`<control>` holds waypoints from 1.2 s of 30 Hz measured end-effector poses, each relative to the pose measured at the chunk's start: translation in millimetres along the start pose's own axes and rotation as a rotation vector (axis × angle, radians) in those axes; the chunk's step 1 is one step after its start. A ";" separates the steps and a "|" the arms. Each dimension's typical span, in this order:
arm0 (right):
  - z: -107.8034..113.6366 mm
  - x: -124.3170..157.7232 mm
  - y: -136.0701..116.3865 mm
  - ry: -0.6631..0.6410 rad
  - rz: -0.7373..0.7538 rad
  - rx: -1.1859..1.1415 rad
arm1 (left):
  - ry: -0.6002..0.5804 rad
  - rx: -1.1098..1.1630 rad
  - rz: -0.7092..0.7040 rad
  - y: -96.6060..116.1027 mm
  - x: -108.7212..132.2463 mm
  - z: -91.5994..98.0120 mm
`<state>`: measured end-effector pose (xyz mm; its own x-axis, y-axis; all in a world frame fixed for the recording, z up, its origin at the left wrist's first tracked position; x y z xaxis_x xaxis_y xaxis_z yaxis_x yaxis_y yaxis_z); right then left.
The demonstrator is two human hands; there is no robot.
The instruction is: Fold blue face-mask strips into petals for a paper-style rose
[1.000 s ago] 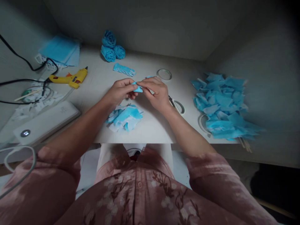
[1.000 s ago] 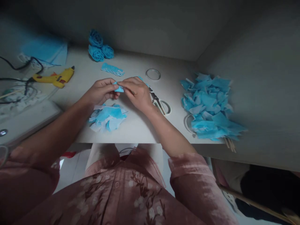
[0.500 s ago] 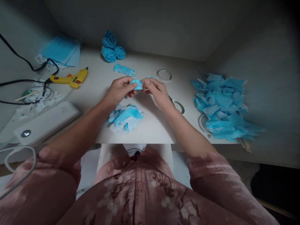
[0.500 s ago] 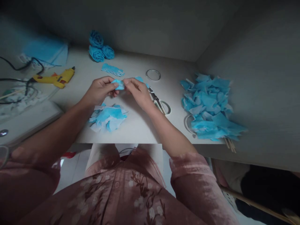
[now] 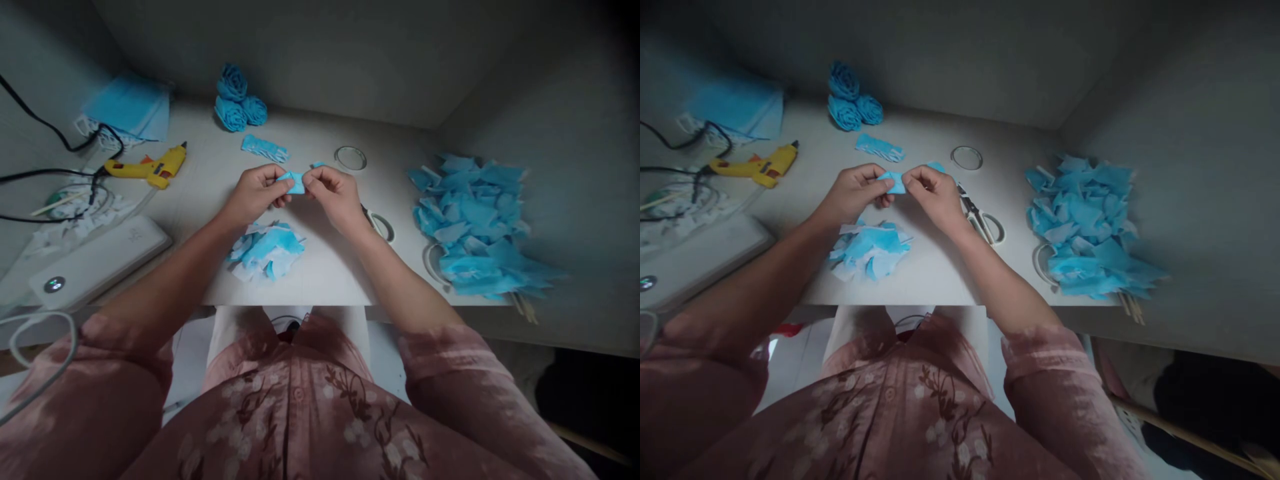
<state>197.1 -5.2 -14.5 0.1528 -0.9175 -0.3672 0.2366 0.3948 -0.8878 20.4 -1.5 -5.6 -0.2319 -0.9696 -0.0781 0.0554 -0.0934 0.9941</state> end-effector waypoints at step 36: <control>-1.3 -1.6 5.1 -0.051 0.004 0.035 | -0.038 0.021 0.023 -5.0 -2.4 0.7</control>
<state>196.8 -1.8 -18.8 0.2026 -0.9126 -0.3551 0.2695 0.4006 -0.8757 20.0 1.5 -10.4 -0.2671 -0.9622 -0.0524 0.0410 -0.0656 0.9970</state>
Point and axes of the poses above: each hand's wrist, its own x-axis away from the middle knuckle, its own z-axis out of the back of the hand, y = z × x, the point moved 2 cm from there along -x, towards the middle knuckle, and after that the axes turned 1 degree about x, right-handed, at the moved point
